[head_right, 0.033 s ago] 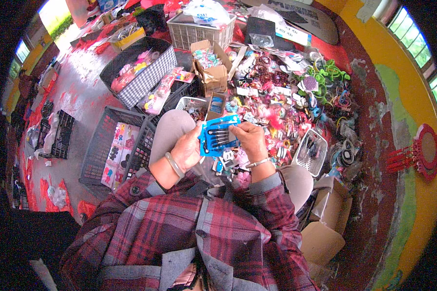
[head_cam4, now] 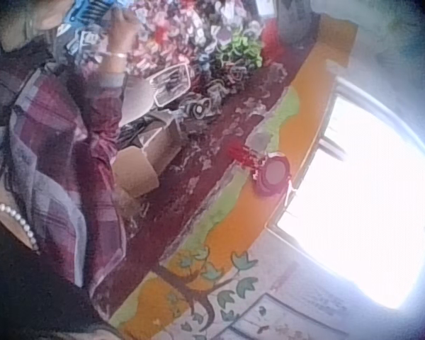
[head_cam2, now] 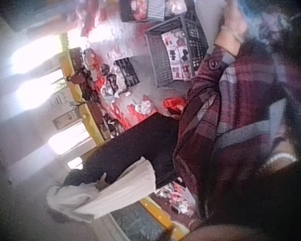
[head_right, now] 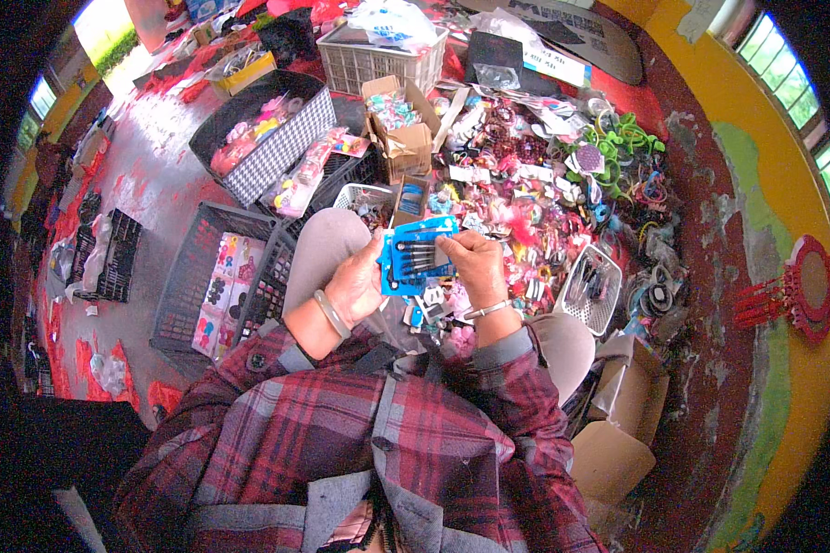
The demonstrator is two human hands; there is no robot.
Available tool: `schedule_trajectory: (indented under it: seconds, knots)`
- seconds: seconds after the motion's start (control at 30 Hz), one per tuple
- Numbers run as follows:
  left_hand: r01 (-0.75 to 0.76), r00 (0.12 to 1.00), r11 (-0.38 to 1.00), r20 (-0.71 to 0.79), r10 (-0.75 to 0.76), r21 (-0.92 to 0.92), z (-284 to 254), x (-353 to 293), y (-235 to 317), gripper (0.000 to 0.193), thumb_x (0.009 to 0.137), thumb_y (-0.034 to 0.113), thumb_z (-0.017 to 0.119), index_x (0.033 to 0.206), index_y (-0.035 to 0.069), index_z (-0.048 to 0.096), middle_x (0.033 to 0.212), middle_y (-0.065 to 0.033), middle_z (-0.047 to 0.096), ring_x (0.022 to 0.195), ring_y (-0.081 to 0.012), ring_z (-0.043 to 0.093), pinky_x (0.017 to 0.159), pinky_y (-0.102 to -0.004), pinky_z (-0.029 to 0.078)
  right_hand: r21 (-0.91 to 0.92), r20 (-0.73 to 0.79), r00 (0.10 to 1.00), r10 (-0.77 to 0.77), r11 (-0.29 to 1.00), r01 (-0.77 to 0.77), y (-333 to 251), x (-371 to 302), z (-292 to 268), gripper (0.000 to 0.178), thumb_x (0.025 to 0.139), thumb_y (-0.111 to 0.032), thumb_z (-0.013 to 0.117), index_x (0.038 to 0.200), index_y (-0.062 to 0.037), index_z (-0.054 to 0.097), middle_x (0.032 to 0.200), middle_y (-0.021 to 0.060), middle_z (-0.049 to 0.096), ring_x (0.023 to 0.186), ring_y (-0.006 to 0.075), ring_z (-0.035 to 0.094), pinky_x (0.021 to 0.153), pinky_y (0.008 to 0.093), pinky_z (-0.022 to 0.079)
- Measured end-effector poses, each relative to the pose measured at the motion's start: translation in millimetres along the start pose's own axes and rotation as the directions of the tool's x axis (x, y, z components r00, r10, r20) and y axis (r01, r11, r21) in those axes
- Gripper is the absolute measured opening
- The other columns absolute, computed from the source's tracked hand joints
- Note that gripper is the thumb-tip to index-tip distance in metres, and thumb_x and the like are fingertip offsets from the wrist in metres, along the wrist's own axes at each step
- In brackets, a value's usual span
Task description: The person sits on the floor surrounded by baskets and boxes of hair accessories. They pick up small packages of hair clips, remove the clips from the packaging, and place them into a white basket.
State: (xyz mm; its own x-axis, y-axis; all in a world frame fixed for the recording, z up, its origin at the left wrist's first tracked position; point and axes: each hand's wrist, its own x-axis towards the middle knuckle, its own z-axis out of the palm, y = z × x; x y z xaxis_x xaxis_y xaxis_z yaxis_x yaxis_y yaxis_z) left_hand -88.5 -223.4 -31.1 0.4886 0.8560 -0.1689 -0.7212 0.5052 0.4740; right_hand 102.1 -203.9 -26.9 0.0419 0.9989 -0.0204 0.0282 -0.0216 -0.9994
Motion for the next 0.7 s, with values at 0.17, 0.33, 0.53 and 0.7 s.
schedule_trajectory:
  seconds: [0.17, 0.33, 0.53, 0.7]
  knots:
    - [0.004, 1.000, 0.996, -0.025, -0.002, 0.089, -10.7, 6.2, -11.2, 0.028, 0.088, 0.012, 0.054, 0.115, 0.003, 0.051, 0.108, -0.0110, 0.060, 0.095, -0.0219, 0.061, 0.084, -0.0381, 0.050, -0.164, -0.047, 0.968, -0.247, 0.958, 0.237, 11.0, 0.2, 7.0, 0.011, 0.074, -0.007, 0.072, 0.071, 0.0021, 0.066, 0.073, 0.0021, 0.059, 0.066, 0.0094, 0.051, 0.060, 0.0233, 0.040]
    - [0.015, 1.000, 0.998, -0.023, -0.014, 0.058, -18.2, 6.8, -5.6, 0.025, 0.086, 0.005, 0.054, 0.111, 0.001, 0.053, 0.106, -0.0120, 0.061, 0.096, -0.0239, 0.061, 0.085, -0.0377, 0.050, 0.135, -0.252, 0.943, -0.215, 0.958, 0.255, 4.4, 10.0, -17.7, 0.013, 0.079, -0.002, 0.064, 0.091, 0.0009, 0.068, 0.077, 0.0013, 0.061, 0.072, 0.0081, 0.053, 0.065, 0.0209, 0.041]
    - [-0.027, 1.000, 0.999, 0.002, 0.027, 0.019, -28.0, 10.4, -6.3, 0.029, 0.087, 0.011, 0.053, 0.114, 0.000, 0.052, 0.107, -0.0131, 0.061, 0.096, -0.0244, 0.061, 0.085, -0.0387, 0.050, 0.444, 0.133, 0.989, 0.068, 0.888, -0.121, -29.9, -10.8, -14.5, 0.013, 0.080, -0.004, 0.061, 0.091, 0.0014, 0.067, 0.080, 0.0050, 0.065, 0.060, 0.0091, 0.055, 0.052, 0.0214, 0.044]
    - [0.062, 0.997, 0.997, -0.046, -0.064, -0.036, -8.1, 5.7, -1.1, 0.029, 0.093, 0.022, 0.045, 0.118, 0.007, 0.050, 0.106, -0.0084, 0.060, 0.095, -0.0201, 0.061, 0.081, -0.0379, 0.052, -0.065, 0.204, 0.977, -0.055, 0.995, 0.070, -3.6, -4.6, 0.4, 0.013, 0.079, -0.004, 0.062, 0.089, 0.0007, 0.068, 0.084, 0.0025, 0.064, 0.078, 0.0114, 0.058, 0.070, 0.0232, 0.045]
